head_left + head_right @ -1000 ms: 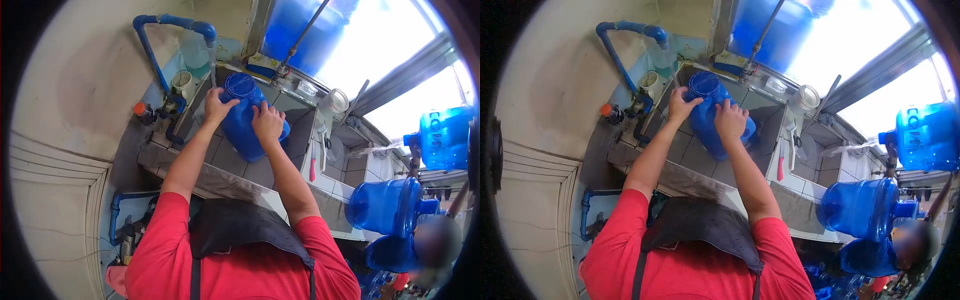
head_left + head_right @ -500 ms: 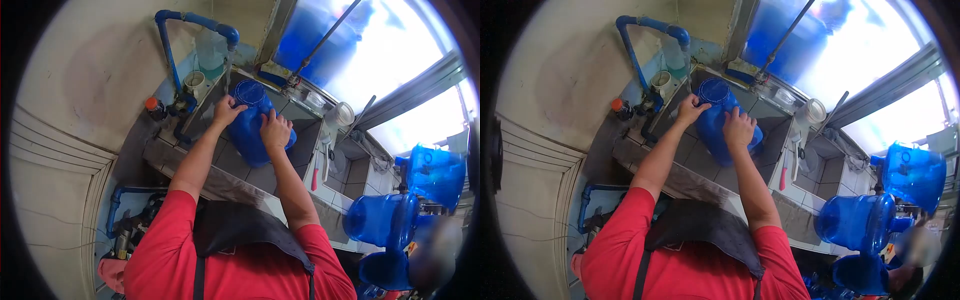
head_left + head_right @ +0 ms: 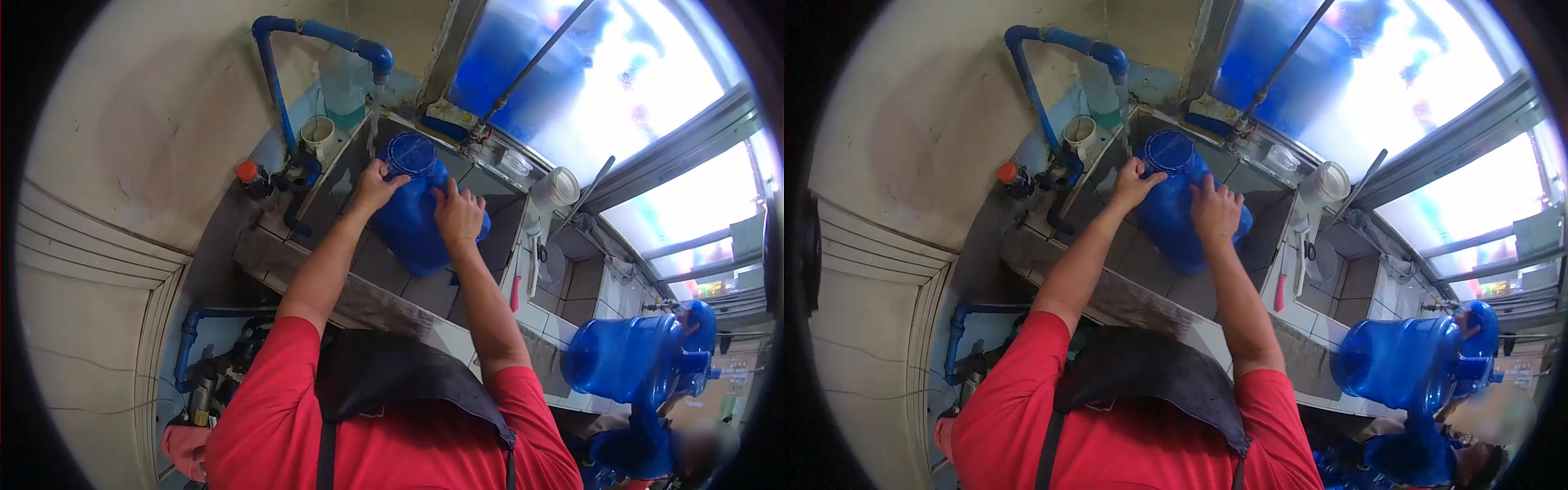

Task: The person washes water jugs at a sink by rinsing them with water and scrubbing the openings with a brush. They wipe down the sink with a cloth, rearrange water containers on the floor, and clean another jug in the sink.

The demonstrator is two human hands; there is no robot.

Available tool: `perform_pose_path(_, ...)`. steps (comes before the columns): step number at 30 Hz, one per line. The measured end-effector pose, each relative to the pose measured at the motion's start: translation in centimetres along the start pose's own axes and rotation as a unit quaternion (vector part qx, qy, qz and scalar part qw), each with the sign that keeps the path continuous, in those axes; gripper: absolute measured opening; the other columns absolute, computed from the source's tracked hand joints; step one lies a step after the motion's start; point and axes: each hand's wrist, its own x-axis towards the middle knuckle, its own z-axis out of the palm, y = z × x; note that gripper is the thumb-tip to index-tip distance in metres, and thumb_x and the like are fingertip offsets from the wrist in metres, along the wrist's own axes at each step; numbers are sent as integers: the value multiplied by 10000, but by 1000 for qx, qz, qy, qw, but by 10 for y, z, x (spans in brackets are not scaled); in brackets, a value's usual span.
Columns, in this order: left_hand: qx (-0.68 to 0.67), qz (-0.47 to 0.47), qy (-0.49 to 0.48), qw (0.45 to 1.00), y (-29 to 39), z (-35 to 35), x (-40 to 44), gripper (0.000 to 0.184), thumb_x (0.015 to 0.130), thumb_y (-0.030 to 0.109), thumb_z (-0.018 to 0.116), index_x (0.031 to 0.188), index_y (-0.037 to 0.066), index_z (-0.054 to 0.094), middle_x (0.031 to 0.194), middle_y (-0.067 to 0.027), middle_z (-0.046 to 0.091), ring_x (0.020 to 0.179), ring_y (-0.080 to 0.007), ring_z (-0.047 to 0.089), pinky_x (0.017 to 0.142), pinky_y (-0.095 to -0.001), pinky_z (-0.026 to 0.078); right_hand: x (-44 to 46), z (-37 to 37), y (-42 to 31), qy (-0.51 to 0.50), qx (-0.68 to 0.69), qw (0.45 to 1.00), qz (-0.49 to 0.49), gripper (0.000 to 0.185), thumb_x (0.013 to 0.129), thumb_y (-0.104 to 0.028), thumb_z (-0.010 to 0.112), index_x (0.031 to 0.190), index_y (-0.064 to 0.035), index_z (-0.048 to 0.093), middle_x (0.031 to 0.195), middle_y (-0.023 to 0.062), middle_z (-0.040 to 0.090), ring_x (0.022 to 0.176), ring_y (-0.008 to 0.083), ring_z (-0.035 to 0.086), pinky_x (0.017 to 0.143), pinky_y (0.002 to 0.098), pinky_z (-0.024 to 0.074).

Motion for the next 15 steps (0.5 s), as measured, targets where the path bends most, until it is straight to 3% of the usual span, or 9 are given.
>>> perform_pose_path(2,17,-25,-19,999,-3,1,2,504,691,325,910,860,41,529,742,-64,538,699,-176,509,654,-346,464,1,-6,10,-4,22,1000,-22,392,948,-420,568,1205,-125,597,851,162,670,830,344,667,873,480,447)
perform_pose_path(4,-169,-11,-25,985,-25,2,8,448,760,340,855,943,28,592,736,-82,587,764,-226,606,679,-396,488,-6,-12,21,1,13,1000,-17,400,946,-427,576,1202,-124,622,850,163,676,827,337,668,861,466,453)
perform_pose_path(5,-168,-13,-26,985,-32,-4,17,448,760,340,855,943,28,592,736,-82,587,764,-226,606,679,-396,488,-8,-14,25,5,7,1000,-13,408,944,-434,585,1200,-122,647,849,164,681,823,330,669,848,453,459)
perform_pose_path(7,171,65,85,979,-49,-19,30,421,834,320,761,1070,18,588,967,-154,641,883,-295,661,715,-441,518,-14,-19,33,12,8,1000,-12,393,942,-420,587,1187,-118,640,846,156,673,824,325,665,859,453,453)
perform_pose_path(8,174,61,81,980,-44,-25,31,421,834,320,761,1070,18,588,967,-154,641,883,-295,661,715,-441,518,-17,-22,34,23,8,1000,-12,378,941,-407,589,1175,-114,634,843,149,664,826,320,661,870,454,446)
perform_pose_path(10,421,18,-10,907,-34,-33,41,541,851,287,693,1244,-39,516,1266,-239,535,999,-370,642,774,-465,536,-18,-23,33,24,7,1000,-9,366,939,-398,595,1164,-113,642,834,142,660,820,314,657,867,446,445)
perform_pose_path(11,423,21,-14,906,-40,-32,48,541,851,287,693,1244,-39,516,1266,-239,535,999,-370,642,774,-465,536,-17,-24,33,28,5,1000,-9,354,937,-389,600,1153,-113,649,826,136,655,815,308,653,864,439,444)
perform_pose_path(13,517,1,-6,856,-44,-29,60,694,810,250,706,1334,-104,419,1433,-296,360,1069,-384,611,829,-441,544,-18,-25,31,33,9,999,-6,353,936,-385,601,1157,-114,648,826,133,653,814,304,651,861,435,443)
perform_pose_path(15,529,-6,-15,849,-43,-30,65,700,816,244,697,1335,-131,413,1416,-308,377,1077,-392,607,834,-432,548,-18,-25,32,37,13,999,-3,352,935,-381,603,1160,-114,646,826,130,650,812,299,648,859,431,442)
